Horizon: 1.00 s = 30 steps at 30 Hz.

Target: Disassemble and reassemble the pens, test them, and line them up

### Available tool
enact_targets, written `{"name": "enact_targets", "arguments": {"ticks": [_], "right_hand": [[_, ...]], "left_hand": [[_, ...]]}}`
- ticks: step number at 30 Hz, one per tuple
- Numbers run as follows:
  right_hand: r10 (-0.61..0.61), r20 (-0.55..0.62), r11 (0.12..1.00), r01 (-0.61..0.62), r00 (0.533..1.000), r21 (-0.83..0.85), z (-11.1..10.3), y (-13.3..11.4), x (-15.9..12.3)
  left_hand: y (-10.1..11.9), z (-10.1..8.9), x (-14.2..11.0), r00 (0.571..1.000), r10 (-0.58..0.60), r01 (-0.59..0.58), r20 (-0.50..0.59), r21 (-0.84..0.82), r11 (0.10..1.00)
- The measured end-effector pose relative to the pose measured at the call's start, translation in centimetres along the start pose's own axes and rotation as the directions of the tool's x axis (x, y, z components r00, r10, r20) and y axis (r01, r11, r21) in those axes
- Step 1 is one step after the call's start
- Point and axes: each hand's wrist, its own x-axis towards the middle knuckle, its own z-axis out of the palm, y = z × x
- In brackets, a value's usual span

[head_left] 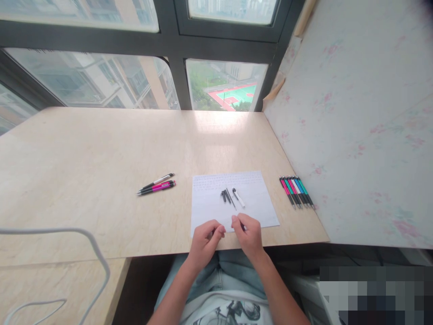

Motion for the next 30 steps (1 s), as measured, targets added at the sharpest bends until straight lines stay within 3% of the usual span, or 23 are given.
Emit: {"name": "enact_targets", "arguments": {"ticks": [6, 10, 15, 18, 21, 25, 30], "right_hand": [[0.055, -0.151, 0.945, -0.100, 0.987, -0.310, -2.1, 1.8, 2.6], [0.077, -0.102, 0.851, -0.118, 0.992, -0.511, -1.8, 2.5, 3.5], [0.142, -0.043, 0.795, -0.140, 0.989, -0.590, -1.2, 2.4, 3.7], [0.148, -0.085, 0.822, -0.170, 0.985, -0.544, -1.4, 2.2, 3.7], [0.134, -0.091, 0.914, -0.159, 0.987, -0.375, -1.6, 1.4, 3.5], [0.078, 0.058, 0.994, -0.074, 0.995, -0.078, -0.9, -1.0, 2.4], [-0.071, 0.145, 0.997, 0.075, 0.987, -0.025, 0.2, -3.2, 1.5]], "left_hand": [[1.1, -0.5, 1.0, 0.988, -0.117, 0.086, -0.100, -0.269, 0.959], [0.5, -0.1, 1.6, 0.978, -0.169, 0.105, -0.121, -0.414, 0.904], [-0.7, 0.1, 1.6, 0.975, -0.190, 0.115, -0.118, -0.464, 0.879], [-1.0, 0.0, 1.6, 0.974, -0.187, 0.106, -0.126, -0.475, 0.874], [-1.0, 0.1, 1.6, 0.973, -0.184, 0.098, -0.138, -0.477, 0.874], [-0.5, 0.2, 1.8, 0.971, -0.189, 0.094, -0.149, -0.489, 0.867], [0.3, 0.0, 2.1, 0.959, -0.232, 0.130, -0.160, -0.479, 0.868]]}}
